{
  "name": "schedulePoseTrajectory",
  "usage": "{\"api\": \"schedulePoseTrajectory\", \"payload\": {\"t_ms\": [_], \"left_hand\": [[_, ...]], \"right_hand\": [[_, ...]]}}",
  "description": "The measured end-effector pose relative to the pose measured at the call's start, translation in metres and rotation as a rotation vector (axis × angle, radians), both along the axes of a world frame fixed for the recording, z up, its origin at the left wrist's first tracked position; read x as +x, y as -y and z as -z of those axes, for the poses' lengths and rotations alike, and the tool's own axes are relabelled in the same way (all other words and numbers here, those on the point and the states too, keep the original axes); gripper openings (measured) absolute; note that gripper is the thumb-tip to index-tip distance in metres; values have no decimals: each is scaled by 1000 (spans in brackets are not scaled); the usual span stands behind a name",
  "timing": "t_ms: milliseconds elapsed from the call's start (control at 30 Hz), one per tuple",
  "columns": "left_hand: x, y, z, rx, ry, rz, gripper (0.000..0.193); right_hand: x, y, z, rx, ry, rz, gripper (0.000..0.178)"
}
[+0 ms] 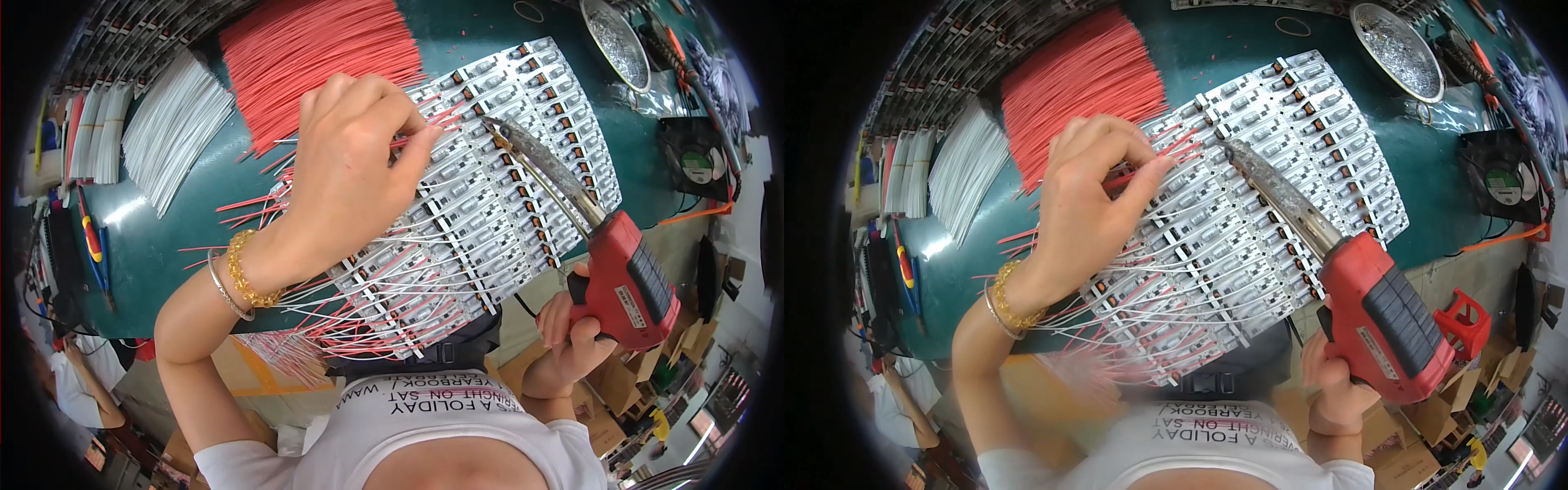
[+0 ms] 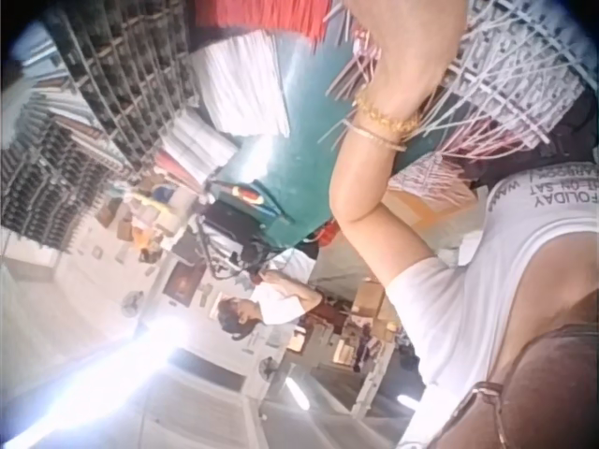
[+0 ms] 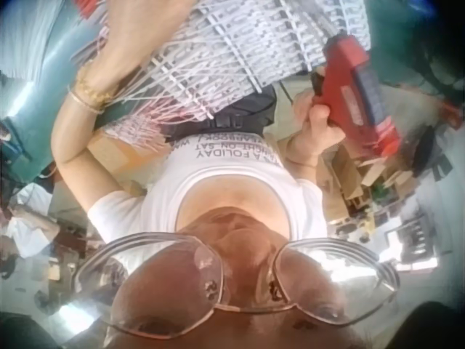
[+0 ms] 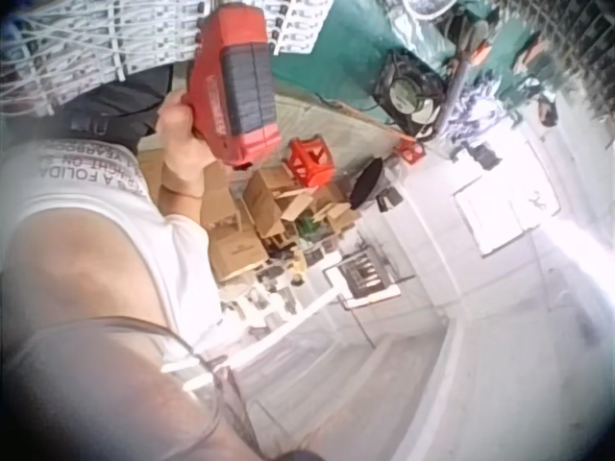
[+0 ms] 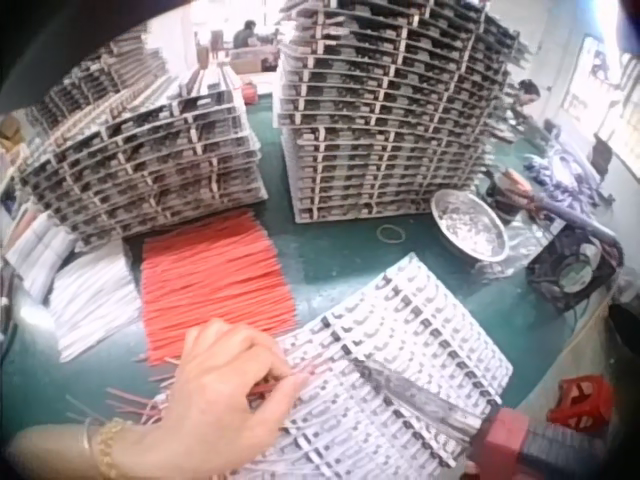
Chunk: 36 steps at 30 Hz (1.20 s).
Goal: The person uses a soldering iron to attach red and white wires to a grid of electronic components on a workbench. They repeatedly dip the soldering iron tip into a container of solder and apply it to the connection points on the board.
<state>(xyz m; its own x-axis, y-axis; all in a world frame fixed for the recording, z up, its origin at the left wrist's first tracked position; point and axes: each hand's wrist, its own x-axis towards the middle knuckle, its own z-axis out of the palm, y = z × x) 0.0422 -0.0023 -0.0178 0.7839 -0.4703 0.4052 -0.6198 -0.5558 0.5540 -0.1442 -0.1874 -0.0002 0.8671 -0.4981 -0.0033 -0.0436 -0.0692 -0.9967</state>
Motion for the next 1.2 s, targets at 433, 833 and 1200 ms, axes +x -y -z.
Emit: {"api": "schedulePoseTrajectory", "payload": {"t_ms": [433, 833, 1200], "left_hand": [[-17, 9, -18, -278, -353, -12, 2], [-16, 6, -19, 36, -216, 83, 12], [-16, 6, -3, 4, -149, 77, 14]], "right_hand": [[-8, 25, -7, 217, -90, -5, 33], [-18, 8, -9, -13, 29, 49, 75], [-12, 2, -4, 118, -39, 25, 81]]}}
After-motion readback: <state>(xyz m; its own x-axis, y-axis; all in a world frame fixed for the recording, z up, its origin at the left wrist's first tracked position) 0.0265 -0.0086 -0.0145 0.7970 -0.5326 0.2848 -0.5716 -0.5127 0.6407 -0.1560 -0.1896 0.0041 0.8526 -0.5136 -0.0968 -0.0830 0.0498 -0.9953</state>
